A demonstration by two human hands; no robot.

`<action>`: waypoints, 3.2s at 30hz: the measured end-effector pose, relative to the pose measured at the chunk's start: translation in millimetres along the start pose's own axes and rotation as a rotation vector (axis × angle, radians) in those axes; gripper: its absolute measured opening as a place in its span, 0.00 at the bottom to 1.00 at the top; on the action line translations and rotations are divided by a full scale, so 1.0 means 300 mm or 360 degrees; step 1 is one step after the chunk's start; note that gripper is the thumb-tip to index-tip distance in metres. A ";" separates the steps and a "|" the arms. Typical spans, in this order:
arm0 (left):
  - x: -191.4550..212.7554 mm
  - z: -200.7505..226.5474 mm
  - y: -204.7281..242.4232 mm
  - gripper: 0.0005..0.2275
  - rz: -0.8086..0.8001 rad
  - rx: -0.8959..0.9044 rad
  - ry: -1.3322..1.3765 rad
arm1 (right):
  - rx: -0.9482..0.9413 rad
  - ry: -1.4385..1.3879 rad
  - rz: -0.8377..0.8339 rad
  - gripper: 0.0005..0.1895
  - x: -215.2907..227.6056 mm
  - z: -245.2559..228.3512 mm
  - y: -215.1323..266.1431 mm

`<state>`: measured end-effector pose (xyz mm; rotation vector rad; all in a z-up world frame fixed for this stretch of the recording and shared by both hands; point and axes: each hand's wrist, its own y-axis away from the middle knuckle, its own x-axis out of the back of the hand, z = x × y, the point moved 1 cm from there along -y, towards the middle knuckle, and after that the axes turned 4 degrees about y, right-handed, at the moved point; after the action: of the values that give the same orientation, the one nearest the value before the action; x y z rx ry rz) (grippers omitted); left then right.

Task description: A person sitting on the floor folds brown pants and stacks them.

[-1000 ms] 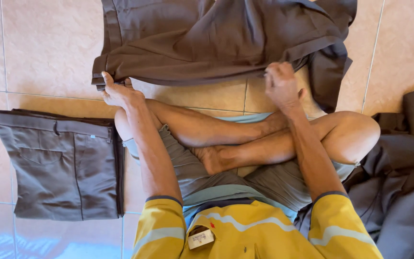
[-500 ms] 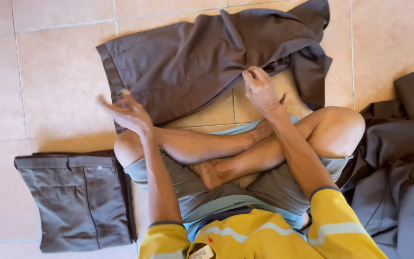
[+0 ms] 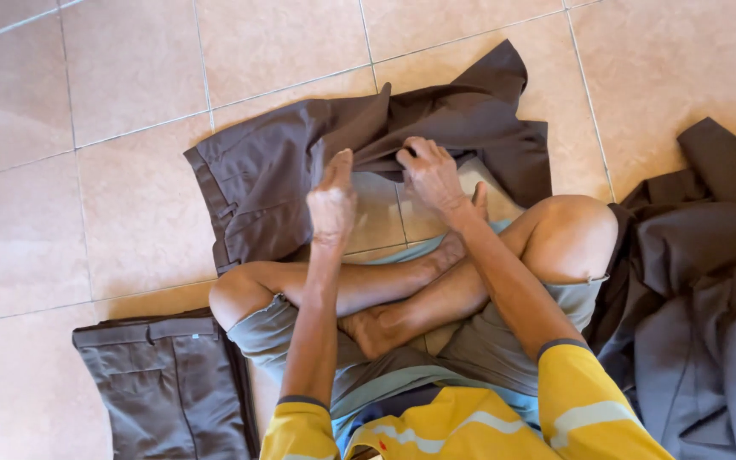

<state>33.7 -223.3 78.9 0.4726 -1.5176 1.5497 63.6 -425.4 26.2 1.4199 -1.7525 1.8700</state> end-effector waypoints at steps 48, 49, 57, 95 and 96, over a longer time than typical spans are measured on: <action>0.355 -0.586 0.006 0.15 0.0600 0.0479 0.0107 | -0.0286 0.0276 -0.0221 0.10 -0.144 0.284 0.073; 0.349 -0.601 -0.008 0.15 0.0605 0.0480 0.0103 | -0.0281 0.0273 -0.0217 0.10 -0.089 0.265 0.014; 0.444 -0.481 -0.210 0.21 0.0818 0.0401 0.0578 | -0.0148 0.0360 0.0914 0.13 0.410 0.170 -0.298; -0.256 -0.584 0.393 0.40 -0.1384 0.0976 -0.0056 | -0.0762 -0.0274 -0.0474 0.15 -0.233 0.342 0.104; -0.258 -0.578 0.387 0.40 -0.1387 0.0974 -0.0063 | -0.0335 -0.0641 -0.0051 0.17 -0.179 0.267 0.042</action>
<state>36.3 -69.1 -81.7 1.3115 -0.6421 1.2384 121.3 -473.8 -35.3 1.8168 -2.0140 1.4001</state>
